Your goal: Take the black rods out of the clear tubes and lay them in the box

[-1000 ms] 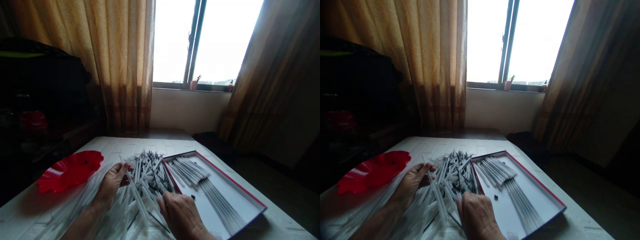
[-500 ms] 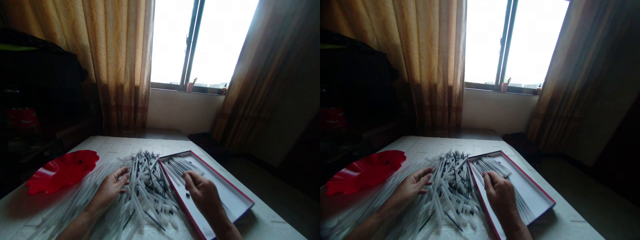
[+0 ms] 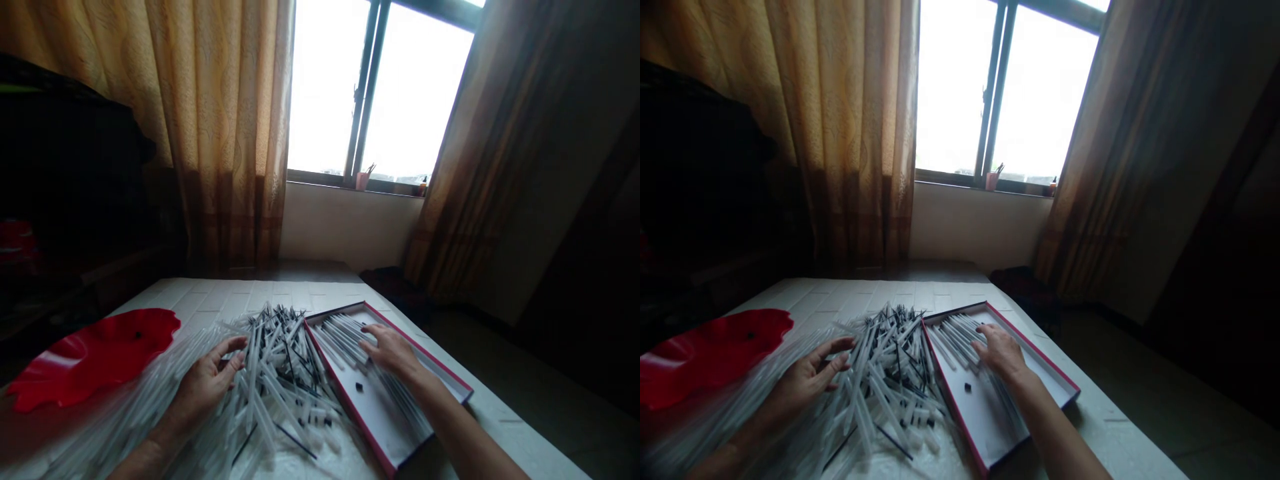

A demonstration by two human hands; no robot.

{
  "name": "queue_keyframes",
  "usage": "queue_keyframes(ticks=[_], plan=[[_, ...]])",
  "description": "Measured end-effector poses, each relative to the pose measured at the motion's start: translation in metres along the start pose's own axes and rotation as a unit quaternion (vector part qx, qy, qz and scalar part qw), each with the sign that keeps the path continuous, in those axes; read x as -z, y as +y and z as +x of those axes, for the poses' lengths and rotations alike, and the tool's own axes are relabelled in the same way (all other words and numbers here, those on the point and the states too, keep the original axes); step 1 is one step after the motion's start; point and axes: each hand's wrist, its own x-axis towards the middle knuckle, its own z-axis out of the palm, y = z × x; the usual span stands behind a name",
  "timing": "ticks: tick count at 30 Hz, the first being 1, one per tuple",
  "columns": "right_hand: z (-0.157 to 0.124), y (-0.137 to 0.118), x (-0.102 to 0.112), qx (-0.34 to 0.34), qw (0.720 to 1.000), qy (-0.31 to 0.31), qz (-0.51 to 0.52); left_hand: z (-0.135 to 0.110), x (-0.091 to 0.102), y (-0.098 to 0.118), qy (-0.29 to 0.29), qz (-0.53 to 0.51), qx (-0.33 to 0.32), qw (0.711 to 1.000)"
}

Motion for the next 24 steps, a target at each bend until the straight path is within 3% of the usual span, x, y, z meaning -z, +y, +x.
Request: queue_keyframes(ticks=[8, 14, 21, 24], plan=[[-0.018, -0.027, 0.000, 0.020, 0.997, -0.064, -0.031, 0.005, 0.004, -0.006, -0.003, 0.041, -0.029, 0.999], [-0.037, -0.028, 0.003, 0.056, 0.989, -0.132, -0.029, 0.005, 0.005, -0.006, -0.004, 0.043, -0.038, 0.998], [-0.031, -0.045, 0.029, 0.077, 0.991, -0.111, 0.024, 0.005, 0.005, -0.005, -0.001, 0.040, -0.041, 0.998], [-0.020, -0.056, 0.030, 0.078, 0.993, -0.090, 0.022, 0.004, 0.006, -0.004, -0.002, 0.039, -0.045, 0.998]])
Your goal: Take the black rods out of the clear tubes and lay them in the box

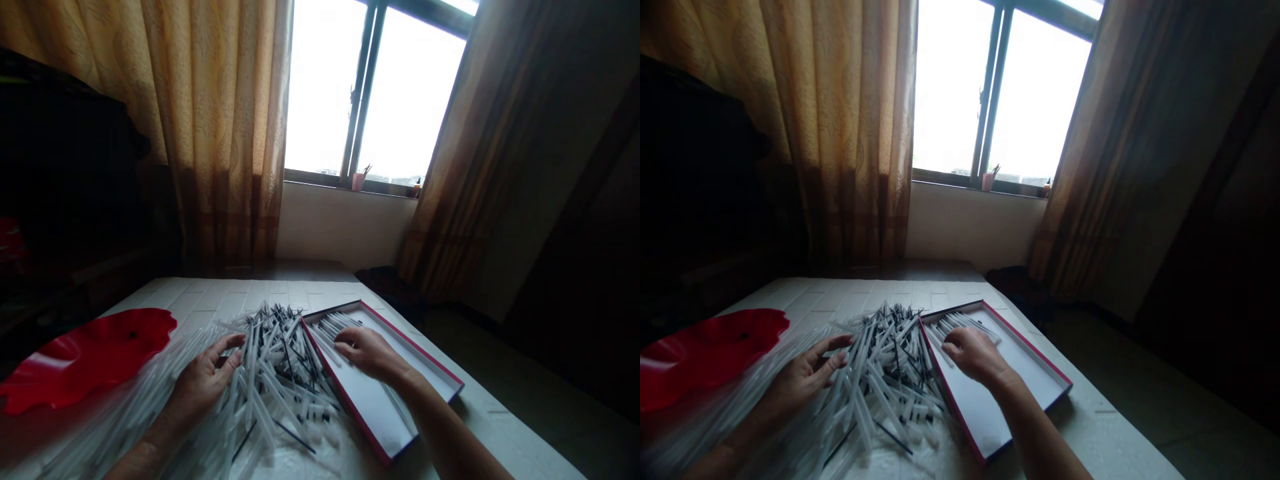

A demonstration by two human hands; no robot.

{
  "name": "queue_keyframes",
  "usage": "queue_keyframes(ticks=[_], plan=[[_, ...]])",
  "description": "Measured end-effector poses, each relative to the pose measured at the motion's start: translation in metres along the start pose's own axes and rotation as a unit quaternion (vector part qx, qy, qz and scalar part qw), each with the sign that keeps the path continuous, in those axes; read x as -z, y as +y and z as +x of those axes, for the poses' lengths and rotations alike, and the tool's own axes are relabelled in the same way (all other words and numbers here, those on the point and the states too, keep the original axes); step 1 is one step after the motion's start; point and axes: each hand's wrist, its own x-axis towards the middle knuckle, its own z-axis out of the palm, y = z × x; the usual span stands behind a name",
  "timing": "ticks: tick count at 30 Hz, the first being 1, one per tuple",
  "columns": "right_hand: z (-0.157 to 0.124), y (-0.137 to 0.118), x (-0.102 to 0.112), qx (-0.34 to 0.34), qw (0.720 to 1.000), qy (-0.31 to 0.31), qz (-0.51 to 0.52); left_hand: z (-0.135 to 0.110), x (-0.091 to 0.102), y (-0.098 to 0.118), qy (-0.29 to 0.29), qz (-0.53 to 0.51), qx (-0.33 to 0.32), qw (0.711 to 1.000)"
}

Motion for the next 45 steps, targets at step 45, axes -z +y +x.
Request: queue_keyframes(ticks=[45], plan=[[-0.005, -0.033, -0.097, 0.068, 0.774, 0.046, 0.627, -0.045, -0.027, 0.031, -0.241, 0.153, -0.130, 0.949]])
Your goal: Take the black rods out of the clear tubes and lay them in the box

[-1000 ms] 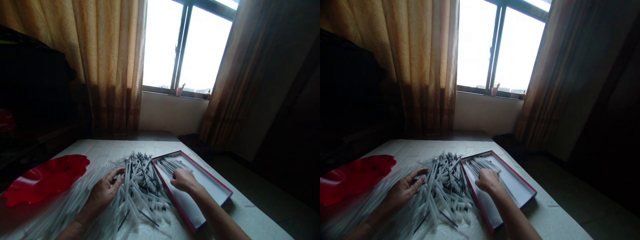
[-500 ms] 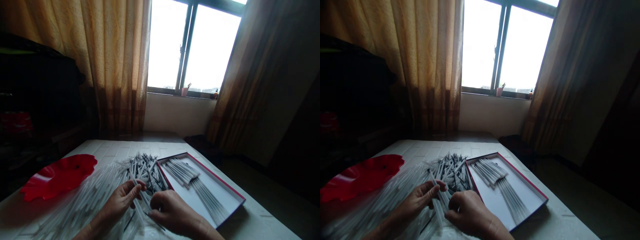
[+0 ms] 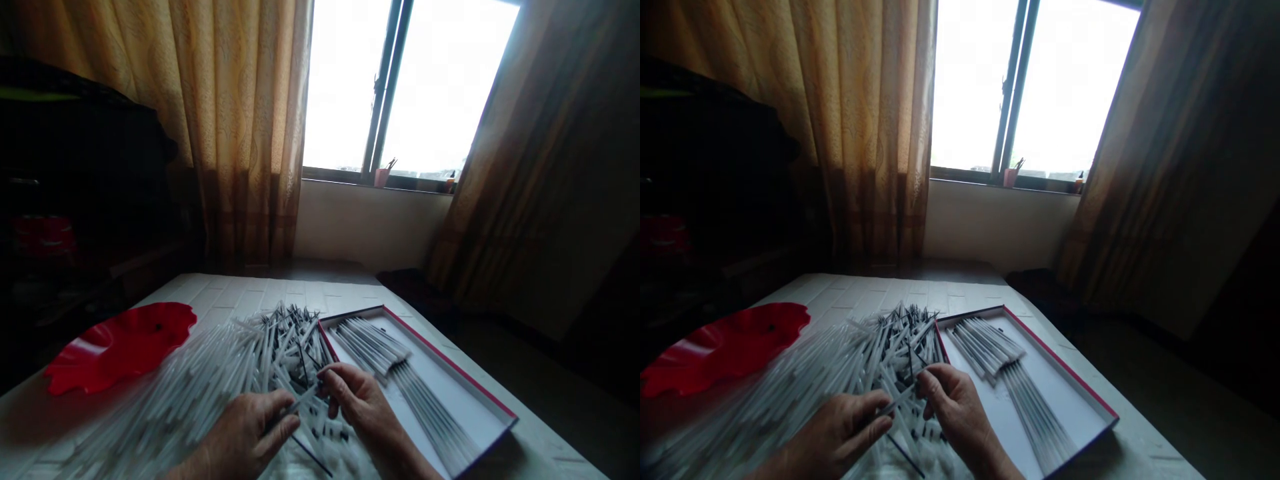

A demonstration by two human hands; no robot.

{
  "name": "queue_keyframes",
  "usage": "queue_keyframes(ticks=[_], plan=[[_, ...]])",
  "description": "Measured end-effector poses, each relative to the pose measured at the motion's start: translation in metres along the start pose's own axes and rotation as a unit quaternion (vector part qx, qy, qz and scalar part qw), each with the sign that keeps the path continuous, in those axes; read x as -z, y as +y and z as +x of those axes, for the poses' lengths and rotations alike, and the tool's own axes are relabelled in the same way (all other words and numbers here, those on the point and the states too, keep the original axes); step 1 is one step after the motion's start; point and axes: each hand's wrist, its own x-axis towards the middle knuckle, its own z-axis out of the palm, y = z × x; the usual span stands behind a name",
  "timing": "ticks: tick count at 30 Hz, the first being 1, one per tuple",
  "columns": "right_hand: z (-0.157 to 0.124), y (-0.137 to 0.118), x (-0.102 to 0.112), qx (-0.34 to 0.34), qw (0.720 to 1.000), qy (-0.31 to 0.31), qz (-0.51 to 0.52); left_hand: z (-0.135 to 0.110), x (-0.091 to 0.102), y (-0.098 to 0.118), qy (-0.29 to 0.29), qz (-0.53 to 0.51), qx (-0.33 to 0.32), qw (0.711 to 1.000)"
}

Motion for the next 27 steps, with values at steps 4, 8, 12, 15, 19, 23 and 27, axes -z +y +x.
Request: queue_keyframes(ticks=[4, 8, 12, 15, 19, 23, 27], plan=[[-0.003, -0.003, 0.000, -0.015, 1.000, 0.000, -0.004, -0.001, -0.005, -0.001, 0.011, 0.055, -0.012, 0.998], [-0.002, -0.002, 0.001, -0.057, 0.998, 0.001, 0.011, -0.001, -0.006, -0.003, 0.033, 0.097, -0.029, 0.994], [0.000, 0.004, 0.001, -0.042, 0.999, 0.014, 0.021, -0.001, -0.006, -0.005, 0.051, 0.103, -0.035, 0.993], [-0.001, 0.008, 0.001, -0.012, 0.999, 0.024, 0.033, -0.001, -0.006, -0.006, 0.051, 0.105, -0.035, 0.993], [-0.004, 0.012, -0.002, 0.010, 0.997, 0.049, 0.059, -0.001, -0.005, -0.006, 0.041, 0.101, -0.027, 0.994], [-0.007, 0.008, -0.005, 0.031, 0.995, 0.059, 0.070, 0.000, -0.003, -0.003, 0.025, 0.084, -0.014, 0.996], [-0.010, -0.001, -0.005, 0.036, 0.996, 0.046, 0.069, 0.003, 0.002, 0.001, -0.013, 0.043, 0.002, 0.999]])
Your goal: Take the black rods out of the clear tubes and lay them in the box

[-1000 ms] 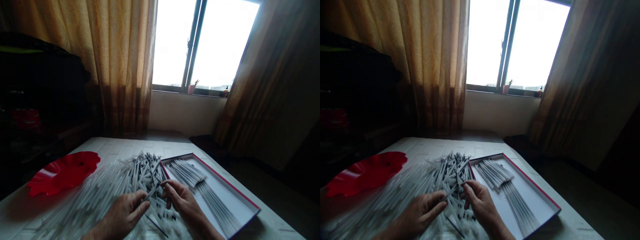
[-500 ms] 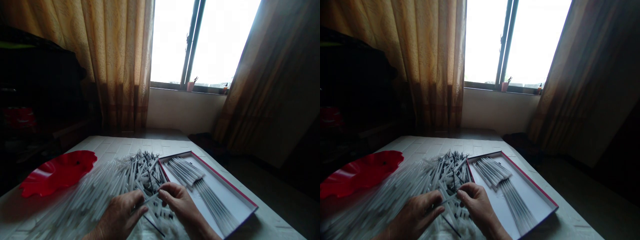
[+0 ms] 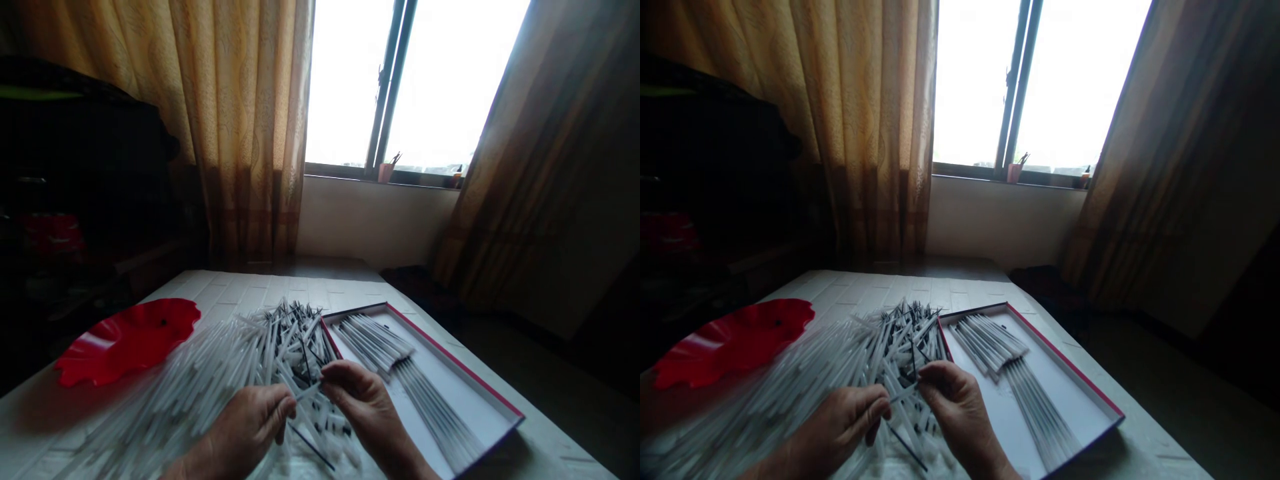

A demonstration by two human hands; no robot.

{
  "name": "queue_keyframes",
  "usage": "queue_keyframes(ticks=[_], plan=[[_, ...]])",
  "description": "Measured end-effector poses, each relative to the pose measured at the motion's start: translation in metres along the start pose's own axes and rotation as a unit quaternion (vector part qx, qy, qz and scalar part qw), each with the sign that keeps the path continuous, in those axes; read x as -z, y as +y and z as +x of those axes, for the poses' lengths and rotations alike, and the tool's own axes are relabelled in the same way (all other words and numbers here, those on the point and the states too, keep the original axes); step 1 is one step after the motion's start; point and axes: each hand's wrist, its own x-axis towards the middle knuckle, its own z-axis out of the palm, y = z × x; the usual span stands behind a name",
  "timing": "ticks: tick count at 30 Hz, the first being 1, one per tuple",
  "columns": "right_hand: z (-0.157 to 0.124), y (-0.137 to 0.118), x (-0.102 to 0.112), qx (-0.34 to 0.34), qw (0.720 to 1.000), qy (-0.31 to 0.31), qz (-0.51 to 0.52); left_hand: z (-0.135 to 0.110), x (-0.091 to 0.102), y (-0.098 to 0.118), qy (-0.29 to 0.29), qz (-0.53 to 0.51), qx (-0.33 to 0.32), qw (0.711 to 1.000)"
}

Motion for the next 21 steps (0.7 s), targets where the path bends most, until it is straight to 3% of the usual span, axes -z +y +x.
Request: queue_keyframes(ticks=[4, 14, 21], plan=[[-0.0003, -0.0061, -0.0004, -0.005, 1.000, -0.010, -0.005, 0.0005, 0.0044, 0.0028, -0.024, -0.032, 0.007, 0.999], [0.0013, -0.0103, -0.0023, -0.021, 1.000, 0.008, 0.014, -0.0030, 0.0047, 0.0003, 0.037, 0.029, 0.004, 0.999], [0.0014, -0.0101, -0.0013, -0.017, 1.000, 0.013, 0.005, -0.0035, 0.0030, -0.0040, 0.015, 0.031, -0.016, 0.999]])
